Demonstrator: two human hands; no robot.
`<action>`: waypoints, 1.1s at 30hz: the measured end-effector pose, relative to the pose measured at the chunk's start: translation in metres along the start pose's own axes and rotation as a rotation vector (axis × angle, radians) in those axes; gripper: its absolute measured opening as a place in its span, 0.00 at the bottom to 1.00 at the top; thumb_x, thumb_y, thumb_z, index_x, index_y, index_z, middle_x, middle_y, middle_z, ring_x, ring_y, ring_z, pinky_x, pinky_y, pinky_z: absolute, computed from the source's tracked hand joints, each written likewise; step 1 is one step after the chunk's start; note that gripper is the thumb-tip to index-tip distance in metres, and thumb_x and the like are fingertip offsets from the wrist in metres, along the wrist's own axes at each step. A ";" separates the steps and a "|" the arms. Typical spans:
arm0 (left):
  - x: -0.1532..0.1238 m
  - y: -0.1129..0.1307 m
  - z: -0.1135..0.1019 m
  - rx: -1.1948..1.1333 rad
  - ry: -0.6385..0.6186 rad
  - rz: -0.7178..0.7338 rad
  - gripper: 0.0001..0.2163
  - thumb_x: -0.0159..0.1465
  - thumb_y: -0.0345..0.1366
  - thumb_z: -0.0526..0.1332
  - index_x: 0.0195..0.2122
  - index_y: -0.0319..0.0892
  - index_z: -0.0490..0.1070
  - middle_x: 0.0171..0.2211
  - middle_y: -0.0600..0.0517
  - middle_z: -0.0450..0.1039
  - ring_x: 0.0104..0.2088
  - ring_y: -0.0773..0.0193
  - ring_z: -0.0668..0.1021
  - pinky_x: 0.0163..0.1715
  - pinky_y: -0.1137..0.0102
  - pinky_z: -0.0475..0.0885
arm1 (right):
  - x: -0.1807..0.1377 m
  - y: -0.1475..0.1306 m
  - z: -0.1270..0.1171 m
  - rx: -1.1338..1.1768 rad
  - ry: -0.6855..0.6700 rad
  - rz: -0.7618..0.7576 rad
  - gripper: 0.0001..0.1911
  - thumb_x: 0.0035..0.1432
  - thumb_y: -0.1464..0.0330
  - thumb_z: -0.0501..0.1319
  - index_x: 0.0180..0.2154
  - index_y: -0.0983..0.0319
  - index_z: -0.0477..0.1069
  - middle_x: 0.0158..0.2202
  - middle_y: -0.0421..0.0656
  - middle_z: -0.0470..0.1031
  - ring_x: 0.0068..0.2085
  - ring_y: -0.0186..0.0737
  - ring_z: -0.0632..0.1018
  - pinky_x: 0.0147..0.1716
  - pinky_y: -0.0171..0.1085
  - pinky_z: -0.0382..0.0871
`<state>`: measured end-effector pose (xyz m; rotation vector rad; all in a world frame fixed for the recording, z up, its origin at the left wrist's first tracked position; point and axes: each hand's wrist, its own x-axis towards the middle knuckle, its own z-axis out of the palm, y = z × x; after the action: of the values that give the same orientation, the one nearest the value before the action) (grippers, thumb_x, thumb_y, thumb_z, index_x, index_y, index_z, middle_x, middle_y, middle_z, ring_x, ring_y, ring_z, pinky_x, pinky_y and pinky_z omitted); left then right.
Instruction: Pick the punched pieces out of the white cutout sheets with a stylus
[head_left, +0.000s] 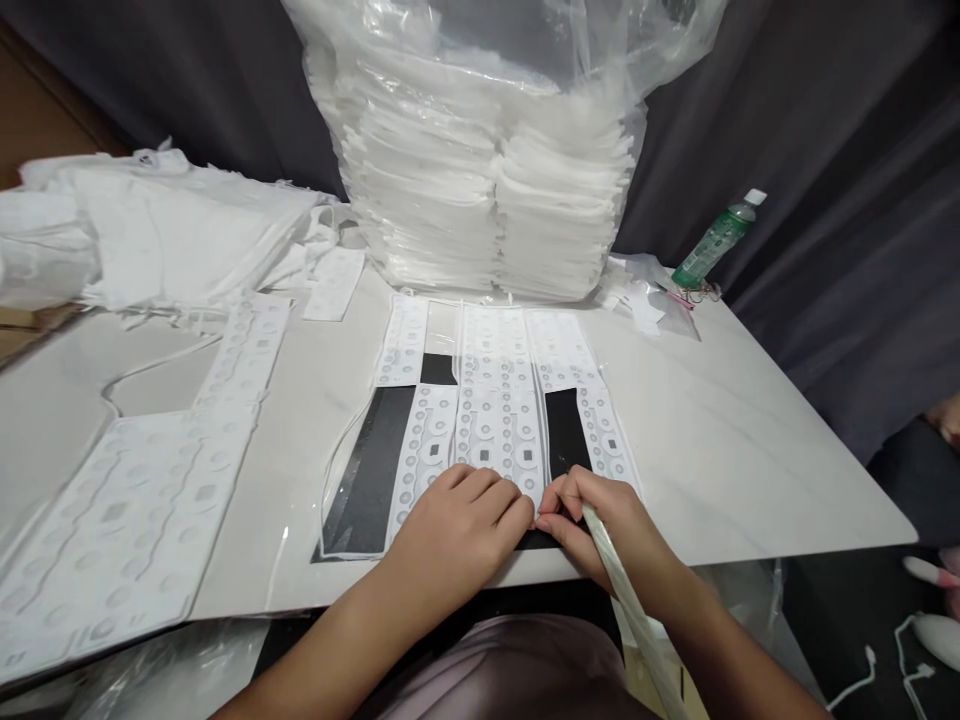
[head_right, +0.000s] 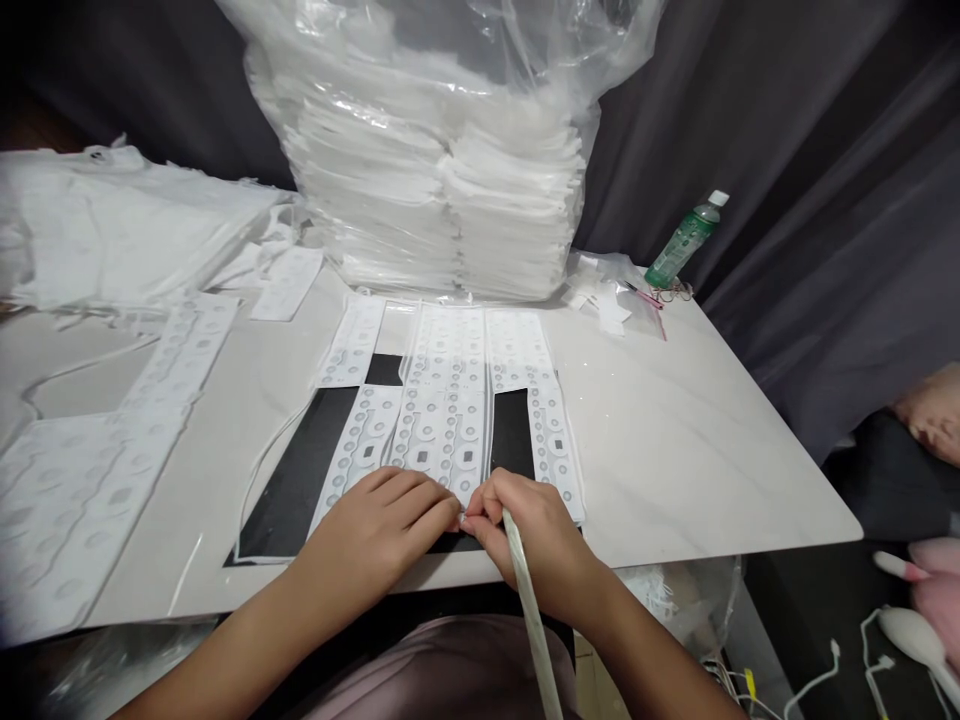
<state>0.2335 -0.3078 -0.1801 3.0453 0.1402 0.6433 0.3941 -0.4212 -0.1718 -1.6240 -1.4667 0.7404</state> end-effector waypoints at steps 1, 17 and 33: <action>0.000 0.000 0.000 0.001 0.002 0.001 0.09 0.67 0.26 0.51 0.33 0.40 0.68 0.28 0.52 0.70 0.31 0.61 0.72 0.32 0.66 0.65 | 0.000 -0.001 0.000 -0.023 -0.009 -0.011 0.16 0.56 0.76 0.58 0.27 0.58 0.50 0.30 0.36 0.71 0.30 0.31 0.70 0.30 0.30 0.62; 0.002 0.000 0.000 -0.022 0.002 -0.009 0.11 0.67 0.25 0.50 0.30 0.39 0.67 0.26 0.52 0.67 0.29 0.61 0.71 0.31 0.66 0.63 | -0.006 0.001 0.011 -0.149 0.047 -0.119 0.13 0.56 0.81 0.50 0.30 0.58 0.50 0.29 0.37 0.63 0.29 0.32 0.65 0.29 0.32 0.59; 0.002 -0.001 0.003 -0.024 0.004 0.022 0.09 0.67 0.25 0.51 0.31 0.39 0.67 0.28 0.52 0.69 0.31 0.62 0.71 0.32 0.65 0.64 | -0.002 -0.004 0.007 -0.296 -0.031 -0.145 0.11 0.54 0.81 0.46 0.30 0.58 0.52 0.29 0.40 0.65 0.30 0.37 0.65 0.31 0.36 0.58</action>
<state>0.2366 -0.3068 -0.1824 3.0264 0.0982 0.6479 0.3861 -0.4225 -0.1719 -1.7052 -1.7606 0.4860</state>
